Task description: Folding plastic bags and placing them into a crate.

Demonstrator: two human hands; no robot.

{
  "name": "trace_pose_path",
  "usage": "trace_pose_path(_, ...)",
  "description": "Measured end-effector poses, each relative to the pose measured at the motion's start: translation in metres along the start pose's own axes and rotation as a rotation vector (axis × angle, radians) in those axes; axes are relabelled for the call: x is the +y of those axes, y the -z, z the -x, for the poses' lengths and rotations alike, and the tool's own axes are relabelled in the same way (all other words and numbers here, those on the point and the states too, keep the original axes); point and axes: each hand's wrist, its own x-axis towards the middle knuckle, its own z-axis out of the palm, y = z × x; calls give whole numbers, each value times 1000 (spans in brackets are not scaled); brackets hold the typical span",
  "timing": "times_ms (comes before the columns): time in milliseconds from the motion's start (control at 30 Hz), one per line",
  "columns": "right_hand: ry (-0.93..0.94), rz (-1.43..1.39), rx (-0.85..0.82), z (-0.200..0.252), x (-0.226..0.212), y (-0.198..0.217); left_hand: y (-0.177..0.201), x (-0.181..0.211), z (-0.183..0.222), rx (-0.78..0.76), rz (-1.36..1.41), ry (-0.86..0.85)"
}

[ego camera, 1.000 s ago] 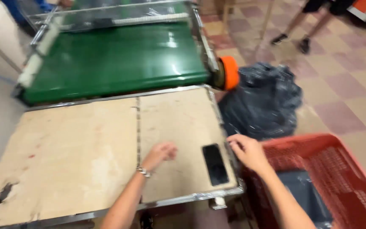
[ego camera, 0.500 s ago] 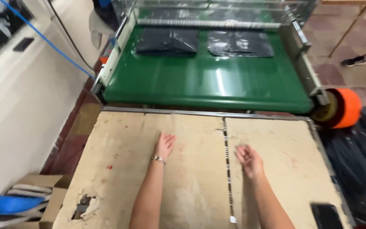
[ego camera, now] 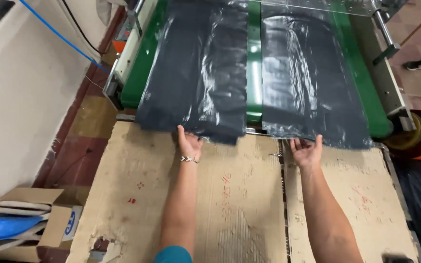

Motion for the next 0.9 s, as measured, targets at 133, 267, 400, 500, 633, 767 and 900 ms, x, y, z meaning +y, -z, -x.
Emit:
trace_pose_path(133,28,206,159,-2,-13,70,22,11,65,107,-51,-63)
trace_pose_path(267,-34,309,176,127,-10,154,18,43,184,138,14,-132)
trace_pose_path(400,-261,177,-71,274,29,259,66,68,274,59,54,-213)
trace_pose_path(500,-402,755,37,394,67,228,102,82,346,-101,-43,-278)
trace_pose_path(633,165,1391,-494,439,81,167,134,90,449,-40,-103,-244)
trace_pose_path(767,457,1472,-674,450,101,145,201,72,506,200,-152,-253)
trace_pose_path(900,145,1183,-625,407,141,222,211,66,578,297,-247,16)
